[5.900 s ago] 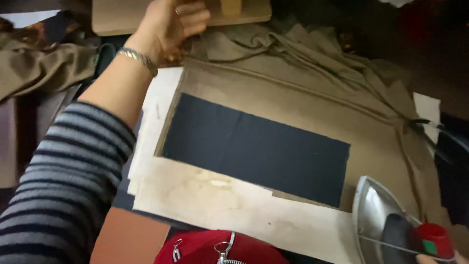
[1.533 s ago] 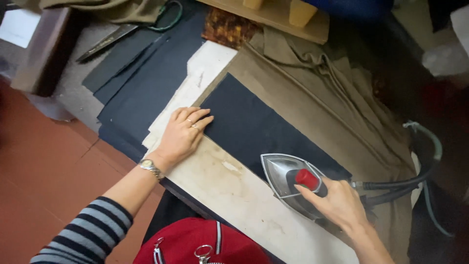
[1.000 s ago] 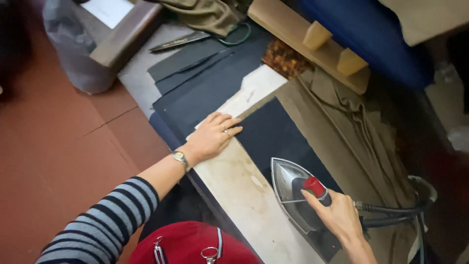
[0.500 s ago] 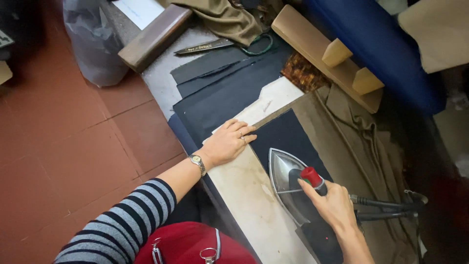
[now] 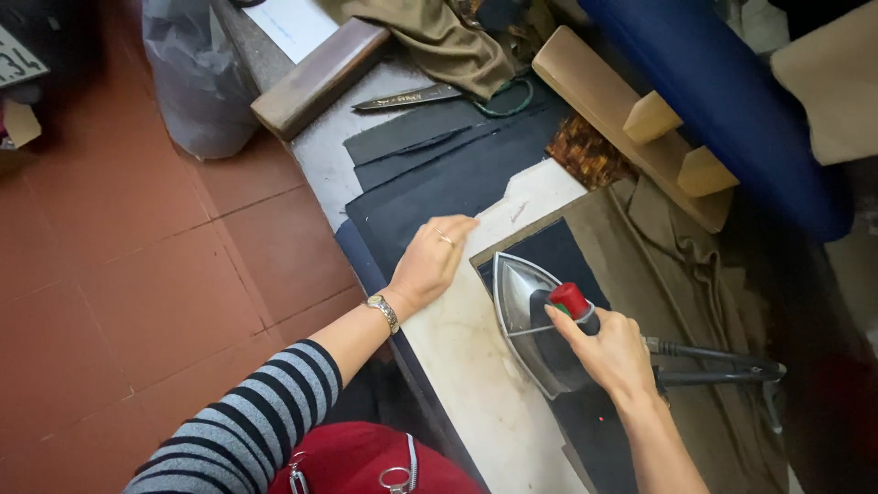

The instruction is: The person irons a dark rectangular piece of fabric on a workbench using a steam iron. They hold the fabric with their left hand and move the iron back and forth with their right hand, occasionally using a wooden block to press the material.

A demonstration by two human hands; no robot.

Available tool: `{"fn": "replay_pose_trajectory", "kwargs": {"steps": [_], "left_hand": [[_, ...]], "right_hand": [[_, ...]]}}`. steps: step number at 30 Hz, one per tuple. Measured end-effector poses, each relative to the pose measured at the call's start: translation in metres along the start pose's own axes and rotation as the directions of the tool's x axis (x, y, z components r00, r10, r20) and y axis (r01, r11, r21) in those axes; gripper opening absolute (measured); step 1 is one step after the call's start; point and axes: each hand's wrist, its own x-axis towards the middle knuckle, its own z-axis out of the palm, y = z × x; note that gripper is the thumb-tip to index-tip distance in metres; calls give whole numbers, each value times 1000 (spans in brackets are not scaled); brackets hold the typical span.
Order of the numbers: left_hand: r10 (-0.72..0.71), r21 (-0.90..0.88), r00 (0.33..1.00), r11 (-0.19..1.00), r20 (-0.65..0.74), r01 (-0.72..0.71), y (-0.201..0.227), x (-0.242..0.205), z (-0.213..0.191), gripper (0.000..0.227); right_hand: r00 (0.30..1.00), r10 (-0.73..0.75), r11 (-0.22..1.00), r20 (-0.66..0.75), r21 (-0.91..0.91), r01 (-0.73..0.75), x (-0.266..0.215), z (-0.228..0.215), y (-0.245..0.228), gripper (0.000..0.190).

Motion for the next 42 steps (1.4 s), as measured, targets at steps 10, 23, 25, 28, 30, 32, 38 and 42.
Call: {"fn": "replay_pose_trajectory", "kwargs": {"steps": [10, 23, 25, 28, 30, 32, 38, 42], "left_hand": [[-127, -175, 984, 979, -128, 103, 12, 3, -14, 32], [-115, -190, 977, 978, -182, 80, 15, 3, -17, 28], [-111, -187, 976, 979, -186, 76, 16, 5, -18, 28], [-118, -197, 976, 977, -184, 82, 16, 4, -18, 28], [-116, -194, 977, 978, -179, 81, 16, 4, -18, 28], [-108, -182, 977, 981, -183, 74, 15, 4, -16, 27], [-94, -175, 980, 982, -174, 63, 14, 5, -16, 27], [-96, -166, 981, 984, -166, 68, 13, 4, -14, 27]], "right_hand": [[996, -70, 998, 49, 0, 70, -9, -10, -40, 48], [997, -74, 997, -8, -2, 74, -2, -15, -31, 54], [997, -69, 997, -25, 21, 70, 3, -20, -31, 54], [996, -77, 997, -47, 23, 79, 11, -24, -29, 54], [996, -67, 997, -52, 38, 69, 24, -22, -19, 52], [996, -67, 996, -62, 62, 71, 34, -23, -14, 52], [993, -74, 994, -95, 70, 80, 65, -30, -5, 61], [994, -31, 996, -100, 76, 38, 77, -33, 1, 62]]}}
